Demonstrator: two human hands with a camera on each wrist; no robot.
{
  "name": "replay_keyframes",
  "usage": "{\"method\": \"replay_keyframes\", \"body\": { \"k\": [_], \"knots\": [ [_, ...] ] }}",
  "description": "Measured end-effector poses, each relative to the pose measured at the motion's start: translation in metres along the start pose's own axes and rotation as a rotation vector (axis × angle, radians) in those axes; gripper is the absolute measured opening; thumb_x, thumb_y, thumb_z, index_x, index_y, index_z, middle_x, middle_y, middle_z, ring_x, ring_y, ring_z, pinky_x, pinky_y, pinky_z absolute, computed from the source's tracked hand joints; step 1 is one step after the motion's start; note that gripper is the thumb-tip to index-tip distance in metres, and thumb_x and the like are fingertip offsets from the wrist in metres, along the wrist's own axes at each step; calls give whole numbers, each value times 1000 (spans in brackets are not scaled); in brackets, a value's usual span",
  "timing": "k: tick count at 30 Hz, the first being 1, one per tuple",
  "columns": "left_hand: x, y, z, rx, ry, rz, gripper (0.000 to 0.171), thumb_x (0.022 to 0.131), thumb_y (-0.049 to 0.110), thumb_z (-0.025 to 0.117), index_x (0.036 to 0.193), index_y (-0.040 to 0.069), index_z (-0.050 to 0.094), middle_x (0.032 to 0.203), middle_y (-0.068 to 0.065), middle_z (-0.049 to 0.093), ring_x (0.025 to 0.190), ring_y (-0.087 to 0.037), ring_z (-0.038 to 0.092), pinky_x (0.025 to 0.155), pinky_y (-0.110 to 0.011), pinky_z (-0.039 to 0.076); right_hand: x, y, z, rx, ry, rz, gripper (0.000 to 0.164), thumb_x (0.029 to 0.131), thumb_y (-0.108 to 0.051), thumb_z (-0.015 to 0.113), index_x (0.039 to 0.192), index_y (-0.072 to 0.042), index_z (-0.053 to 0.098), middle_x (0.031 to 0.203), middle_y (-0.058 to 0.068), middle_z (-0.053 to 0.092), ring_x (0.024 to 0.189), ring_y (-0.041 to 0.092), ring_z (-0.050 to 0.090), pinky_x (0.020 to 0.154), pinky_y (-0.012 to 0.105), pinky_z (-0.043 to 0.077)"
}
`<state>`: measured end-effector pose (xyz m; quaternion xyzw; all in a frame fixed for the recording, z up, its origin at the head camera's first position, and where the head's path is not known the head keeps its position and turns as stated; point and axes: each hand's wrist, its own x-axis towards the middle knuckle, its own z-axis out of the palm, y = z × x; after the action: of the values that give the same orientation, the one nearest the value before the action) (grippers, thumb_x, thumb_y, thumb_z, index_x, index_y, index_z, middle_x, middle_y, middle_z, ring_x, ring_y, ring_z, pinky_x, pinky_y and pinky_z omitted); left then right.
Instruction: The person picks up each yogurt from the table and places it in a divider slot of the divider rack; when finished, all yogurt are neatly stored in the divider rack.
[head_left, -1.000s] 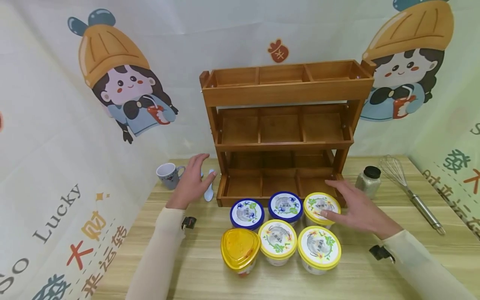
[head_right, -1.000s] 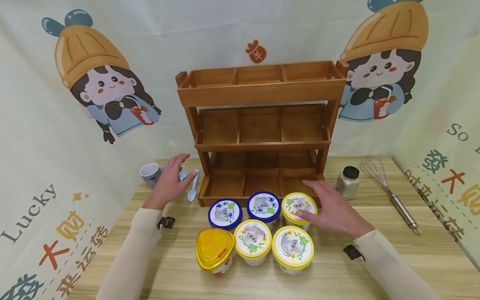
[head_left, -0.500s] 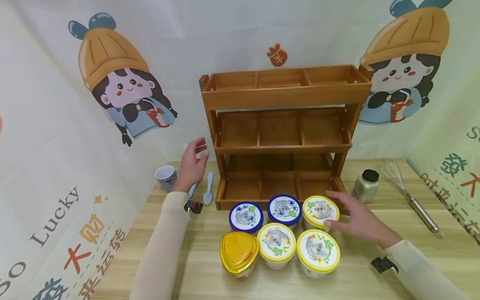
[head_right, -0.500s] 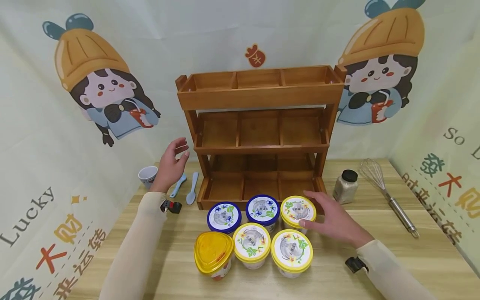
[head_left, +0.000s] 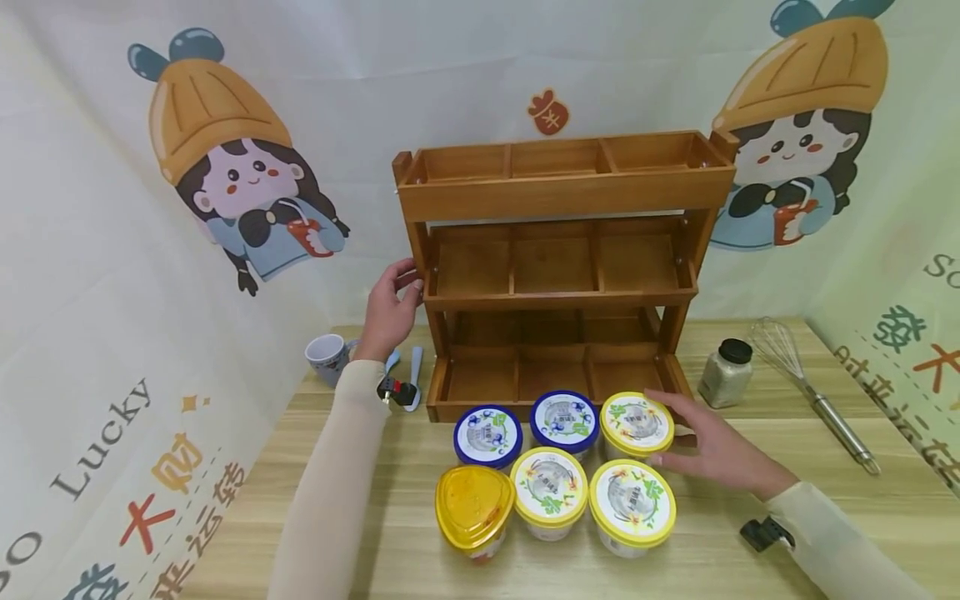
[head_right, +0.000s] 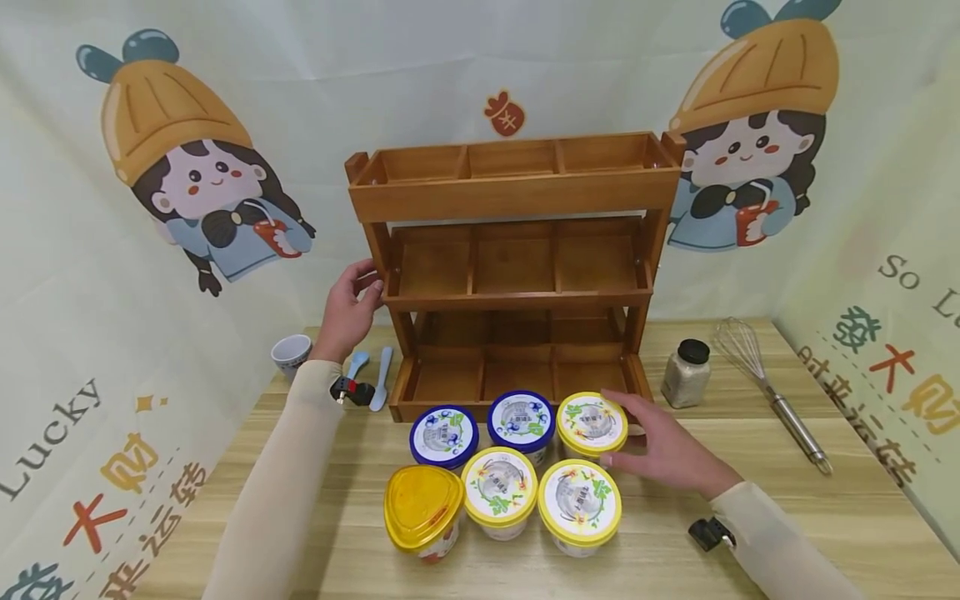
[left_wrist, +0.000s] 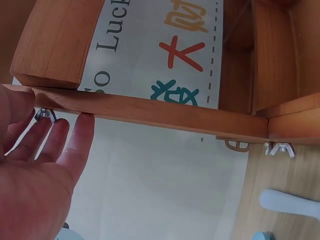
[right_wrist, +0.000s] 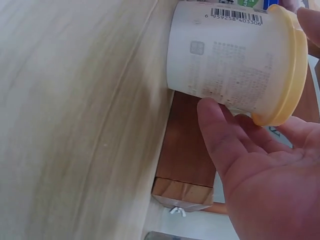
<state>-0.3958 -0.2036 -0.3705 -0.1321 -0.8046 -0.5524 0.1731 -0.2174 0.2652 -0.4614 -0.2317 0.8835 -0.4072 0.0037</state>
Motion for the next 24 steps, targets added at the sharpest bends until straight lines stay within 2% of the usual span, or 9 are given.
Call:
{"method": "replay_keyframes", "body": {
  "k": [2,9,12,17,24],
  "knots": [
    [2,1,0,7,5,-6,43,111,14,54,153,5,49,154,-17,55,143,-30,56,109,-45,56,1,1,0,3,-5,0,90,91,-31,85,162,-4,35,160,27,44,136,50,56,98,53,60],
    [11,6,-1,4,17,-32,45,110,14,56,153,3,49,149,-20,59,140,-31,57,112,-46,54,8,11,5,76,-20,30,100,88,-31,88,165,-7,30,160,25,44,141,46,50,100,35,59],
    [13,6,-2,8,18,-63,47,109,14,57,154,3,48,149,-19,58,138,-31,57,110,-45,55,9,13,6,71,-12,50,101,86,-33,90,165,-9,31,157,23,48,140,45,51,100,34,59],
    [14,6,-2,23,19,-72,46,110,13,56,153,3,48,147,-19,58,136,-32,57,109,-45,56,8,10,1,27,20,75,102,83,-35,92,163,-12,35,152,21,54,136,42,55,99,37,57],
    [15,6,-3,9,11,-74,44,110,12,56,152,4,49,146,-18,57,135,-31,58,108,-44,57,7,-1,-15,28,31,83,101,84,-30,92,164,-11,33,152,22,53,133,41,57,93,25,57]
  ]
}}
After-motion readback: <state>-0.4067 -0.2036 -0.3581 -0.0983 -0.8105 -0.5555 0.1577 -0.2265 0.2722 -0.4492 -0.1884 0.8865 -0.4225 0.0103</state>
